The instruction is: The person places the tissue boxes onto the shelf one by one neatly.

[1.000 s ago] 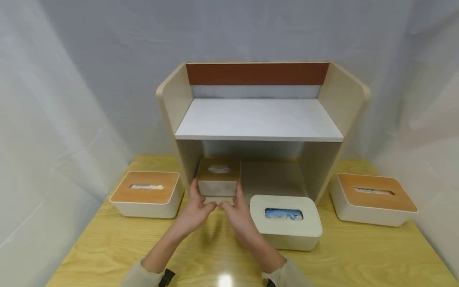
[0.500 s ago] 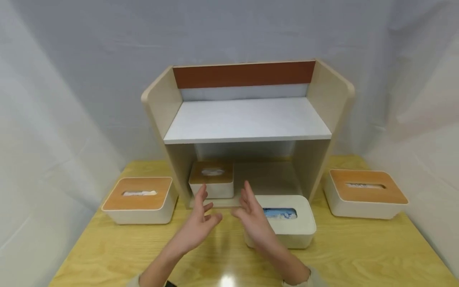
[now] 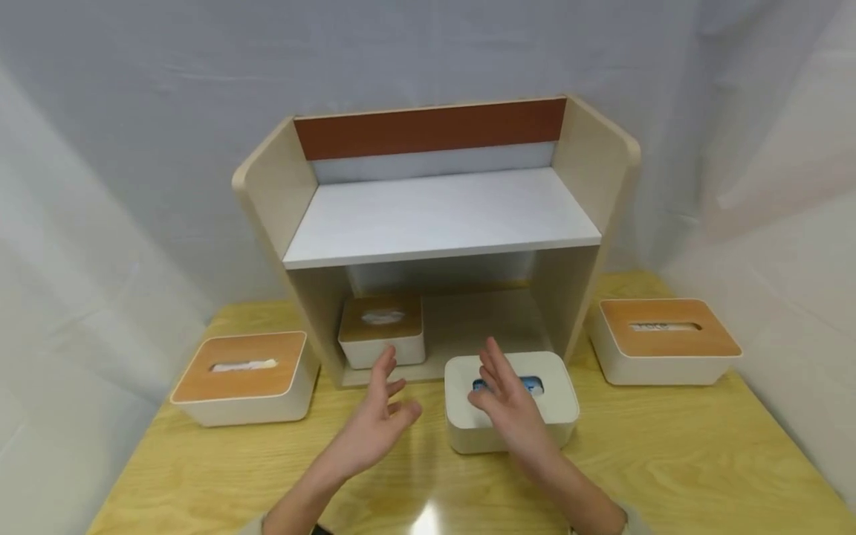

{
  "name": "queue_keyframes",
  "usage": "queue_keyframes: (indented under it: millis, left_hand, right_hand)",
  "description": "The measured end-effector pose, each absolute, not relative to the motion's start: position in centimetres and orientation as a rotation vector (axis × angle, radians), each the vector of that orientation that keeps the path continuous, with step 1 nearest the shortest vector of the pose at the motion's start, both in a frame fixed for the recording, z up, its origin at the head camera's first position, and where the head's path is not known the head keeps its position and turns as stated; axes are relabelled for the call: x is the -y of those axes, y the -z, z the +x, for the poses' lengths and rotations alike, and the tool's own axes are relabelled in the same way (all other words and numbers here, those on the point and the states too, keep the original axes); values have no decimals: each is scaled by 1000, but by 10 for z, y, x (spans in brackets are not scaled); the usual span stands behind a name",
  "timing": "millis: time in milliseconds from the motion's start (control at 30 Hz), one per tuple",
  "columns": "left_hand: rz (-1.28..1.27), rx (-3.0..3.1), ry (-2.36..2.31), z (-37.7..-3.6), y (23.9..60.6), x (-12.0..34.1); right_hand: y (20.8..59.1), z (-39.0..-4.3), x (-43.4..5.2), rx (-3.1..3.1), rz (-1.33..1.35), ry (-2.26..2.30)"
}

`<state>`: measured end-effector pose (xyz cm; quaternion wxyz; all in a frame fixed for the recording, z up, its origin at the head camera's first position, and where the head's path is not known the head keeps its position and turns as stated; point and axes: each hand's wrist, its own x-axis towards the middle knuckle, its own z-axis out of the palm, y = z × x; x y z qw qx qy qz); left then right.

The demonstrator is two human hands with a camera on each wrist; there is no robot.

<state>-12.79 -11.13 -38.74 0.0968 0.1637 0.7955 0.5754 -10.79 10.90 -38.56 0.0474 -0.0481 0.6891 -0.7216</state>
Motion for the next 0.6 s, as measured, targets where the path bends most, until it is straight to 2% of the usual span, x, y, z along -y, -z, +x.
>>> queue_keyframes:
  millis: [400, 600]
  left_hand:
    - [490, -2332, -1612, -132, 390, 101]
    - [485, -2333, -1578, -131, 396, 96]
  right_hand:
    - [385, -98, -141, -2205, -92, 2135]
    - [390, -96, -157, -2282, -149, 2094]
